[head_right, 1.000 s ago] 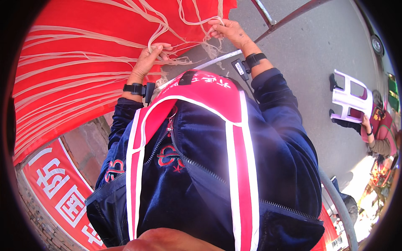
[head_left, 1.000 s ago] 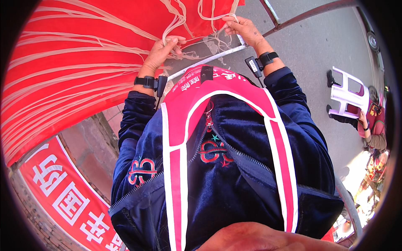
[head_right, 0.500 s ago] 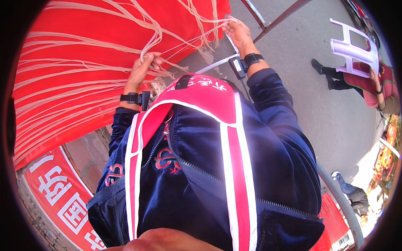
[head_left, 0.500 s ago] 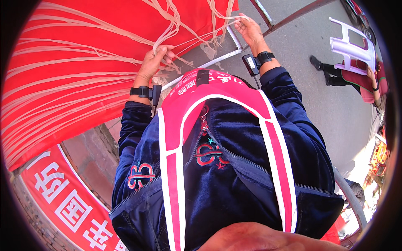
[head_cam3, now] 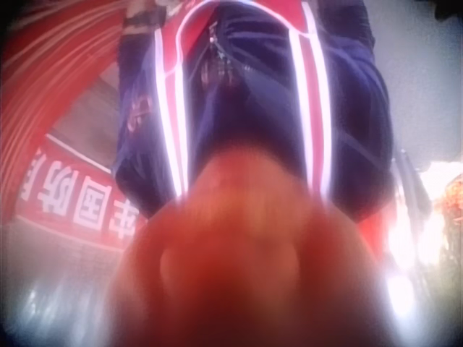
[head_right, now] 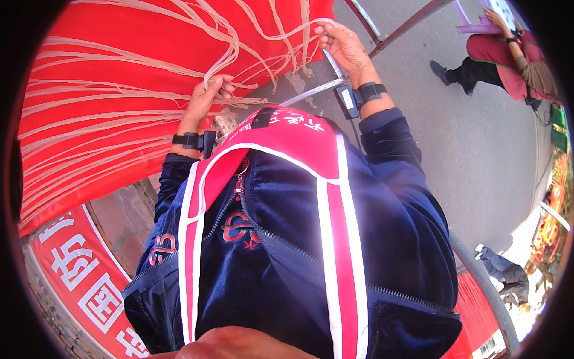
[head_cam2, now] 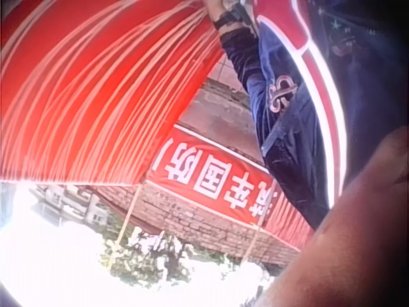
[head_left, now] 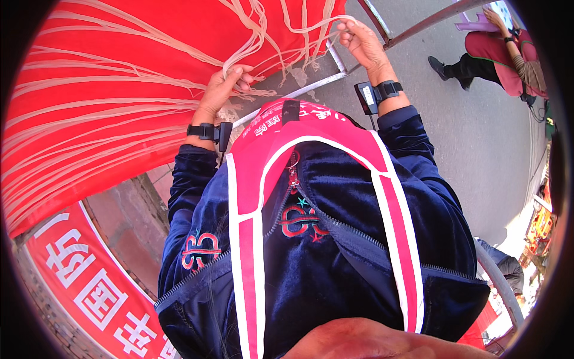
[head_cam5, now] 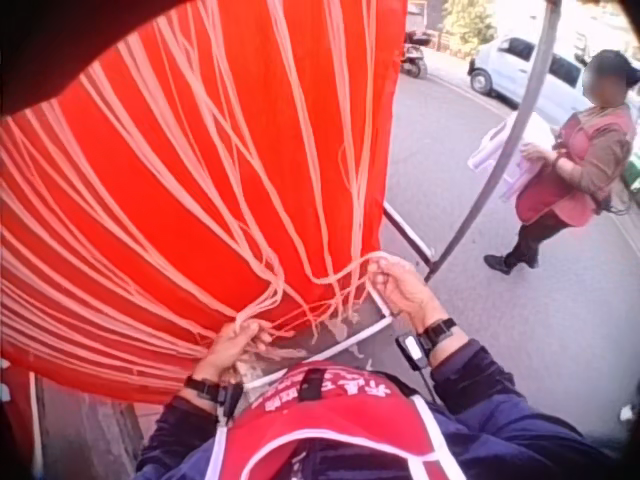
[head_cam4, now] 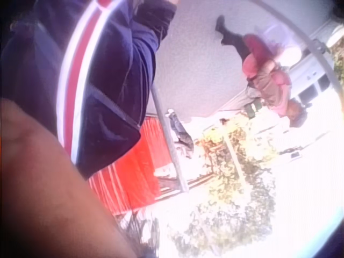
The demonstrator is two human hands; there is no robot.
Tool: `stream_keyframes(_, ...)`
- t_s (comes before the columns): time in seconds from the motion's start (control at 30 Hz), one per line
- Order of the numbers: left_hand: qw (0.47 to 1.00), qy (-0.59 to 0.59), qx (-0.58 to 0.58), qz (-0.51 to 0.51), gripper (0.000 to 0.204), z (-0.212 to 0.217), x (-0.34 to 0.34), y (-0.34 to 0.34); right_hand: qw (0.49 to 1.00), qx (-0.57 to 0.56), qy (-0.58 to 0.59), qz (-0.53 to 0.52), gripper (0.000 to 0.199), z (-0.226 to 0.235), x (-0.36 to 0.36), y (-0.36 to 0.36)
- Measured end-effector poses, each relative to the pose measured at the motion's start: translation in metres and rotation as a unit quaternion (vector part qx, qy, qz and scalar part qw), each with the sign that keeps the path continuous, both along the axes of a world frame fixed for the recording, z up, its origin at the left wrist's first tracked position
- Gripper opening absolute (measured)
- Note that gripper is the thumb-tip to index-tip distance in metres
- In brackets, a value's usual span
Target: The person assembles red fabric banners on metal frames outdoors. They attach the fabric to the frame using white strings, tie knots, and adjust the fabric to fit the frame. The person moves between different frames to continue the assembly.
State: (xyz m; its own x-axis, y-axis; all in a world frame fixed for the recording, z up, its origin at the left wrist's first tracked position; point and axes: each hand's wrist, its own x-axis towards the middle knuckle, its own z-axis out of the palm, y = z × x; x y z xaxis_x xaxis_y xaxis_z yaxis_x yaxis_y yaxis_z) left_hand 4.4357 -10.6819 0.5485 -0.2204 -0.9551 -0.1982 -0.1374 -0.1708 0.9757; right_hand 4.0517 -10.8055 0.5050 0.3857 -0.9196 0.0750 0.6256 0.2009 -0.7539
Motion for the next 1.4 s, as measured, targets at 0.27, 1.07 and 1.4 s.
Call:
stream_keyframes(0.27,0.998,0.038,-0.010,0.052,0.037,0.000,0.010,-0.005,0.959,0.027,0.241,-0.150,0.039,0.007,-0.061,-0.020)
stream_keyframes(1.07,0.989,0.046,-0.027,0.141,0.028,-0.021,0.024,-0.012,0.933,0.075,0.139,-0.322,0.031,-0.023,-0.142,-0.063)
stream_keyframes(1.4,0.988,0.041,-0.027,0.147,0.025,-0.014,0.027,-0.013,0.972,0.052,0.127,-0.191,0.038,0.007,-0.128,-0.065)
